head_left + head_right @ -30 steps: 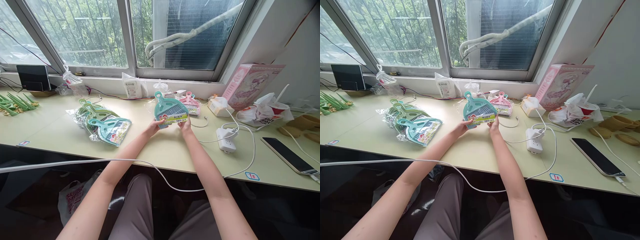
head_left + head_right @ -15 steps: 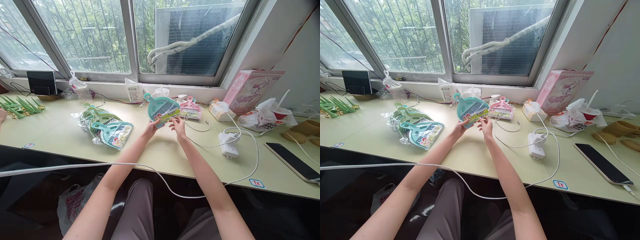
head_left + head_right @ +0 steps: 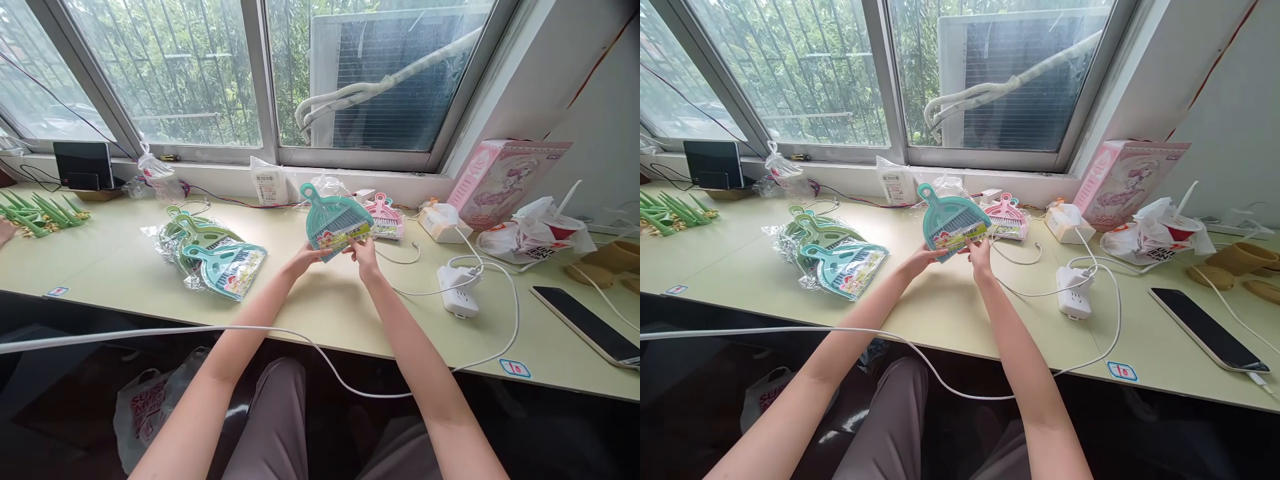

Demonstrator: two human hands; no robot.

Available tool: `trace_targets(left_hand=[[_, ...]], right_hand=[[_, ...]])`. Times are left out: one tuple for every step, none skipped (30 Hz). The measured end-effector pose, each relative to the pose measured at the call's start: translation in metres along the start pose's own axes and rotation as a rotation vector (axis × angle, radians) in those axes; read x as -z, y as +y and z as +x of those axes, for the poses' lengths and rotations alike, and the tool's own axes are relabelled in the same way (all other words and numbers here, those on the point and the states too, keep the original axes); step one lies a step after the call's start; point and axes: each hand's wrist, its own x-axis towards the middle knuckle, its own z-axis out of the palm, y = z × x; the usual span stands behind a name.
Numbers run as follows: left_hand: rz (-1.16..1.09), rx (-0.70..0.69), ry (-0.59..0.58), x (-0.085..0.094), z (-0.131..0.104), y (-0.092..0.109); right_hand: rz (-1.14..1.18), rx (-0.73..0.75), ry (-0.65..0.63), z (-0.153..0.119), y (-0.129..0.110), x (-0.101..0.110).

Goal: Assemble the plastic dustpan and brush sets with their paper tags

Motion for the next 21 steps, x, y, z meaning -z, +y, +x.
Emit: trace_targets(left_hand=[[-0.001, -0.001, -0.002, 0.001, 0.0, 0.0], [-0.007, 0.001, -0.009, 0.001, 0.0, 0.0], [-0.012, 0.006, -0.018, 0.001, 0.0, 0.0], [-0.013, 0.014, -0.028, 0.0, 0.0, 0.001], [-0.01, 0.023, -0.038, -0.001, 0.0, 0.001], [-0.006, 0.03, -0.046, -0.002, 0.0, 0.002], [-0.008, 0.033, -0.048, -0.002, -0.001, 0.002], [-0.017, 0.033, -0.047, -0.003, -0.001, 0.002], [-0.031, 0.032, -0.044, -0.003, -0.001, 0.002], [-0.044, 0.033, -0.038, -0.003, -0.001, 0.002], [-0.051, 0.033, -0.031, -0.003, -0.001, 0.002], [-0.05, 0.033, -0.028, -0.002, -0.001, 0.002], [-0.045, 0.032, -0.027, -0.002, 0.0, 0.001], [-0.038, 0.029, -0.026, -0.001, 0.0, 0.001], [-0.033, 0.026, -0.027, -0.001, 0.0, 0.001], [-0.034, 0.024, -0.026, -0.001, 0.0, 0.001], [-0.036, 0.025, -0.025, -0.001, 0.0, 0.001], [-0.038, 0.028, -0.024, -0.001, 0.0, 0.001], [-0.036, 0.03, -0.024, -0.001, -0.001, 0.001], [-0.029, 0.03, -0.025, -0.001, -0.001, 0.002], [-0.018, 0.028, -0.029, -0.001, -0.001, 0.002]], right_hand=[[-0.011, -0.005, -0.011, 0.001, 0.0, 0.001], [-0.023, -0.006, -0.023, 0.002, 0.0, 0.002], [-0.034, -0.004, -0.029, 0.003, 0.0, 0.003], [-0.043, 0.001, -0.027, 0.004, 0.0, 0.004], [-0.05, 0.006, -0.017, 0.005, 0.0, 0.005], [-0.058, 0.009, -0.003, 0.005, 0.0, 0.005], [-0.067, 0.01, 0.008, 0.006, 0.001, 0.005], [-0.075, 0.014, 0.013, 0.006, 0.002, 0.006], [-0.082, 0.017, 0.014, 0.006, 0.003, 0.006], [-0.087, 0.019, 0.015, 0.007, 0.004, 0.006], [-0.094, 0.02, 0.02, 0.007, 0.006, 0.006], [-0.103, 0.022, 0.032, 0.007, 0.007, 0.006], [-0.114, 0.029, 0.048, 0.007, 0.009, 0.005], [-0.123, 0.042, 0.066, 0.007, 0.01, 0.005], [-0.128, 0.061, 0.081, 0.006, 0.011, 0.004], [-0.125, 0.085, 0.088, 0.005, 0.011, 0.003], [-0.113, 0.111, 0.09, 0.004, 0.011, 0.003], [-0.1, 0.133, 0.091, 0.003, 0.01, 0.002], [-0.091, 0.145, 0.091, 0.002, 0.009, 0.002], [-0.088, 0.147, 0.095, 0.001, 0.008, 0.002], [-0.089, 0.14, 0.101, 0.001, 0.006, 0.002]])
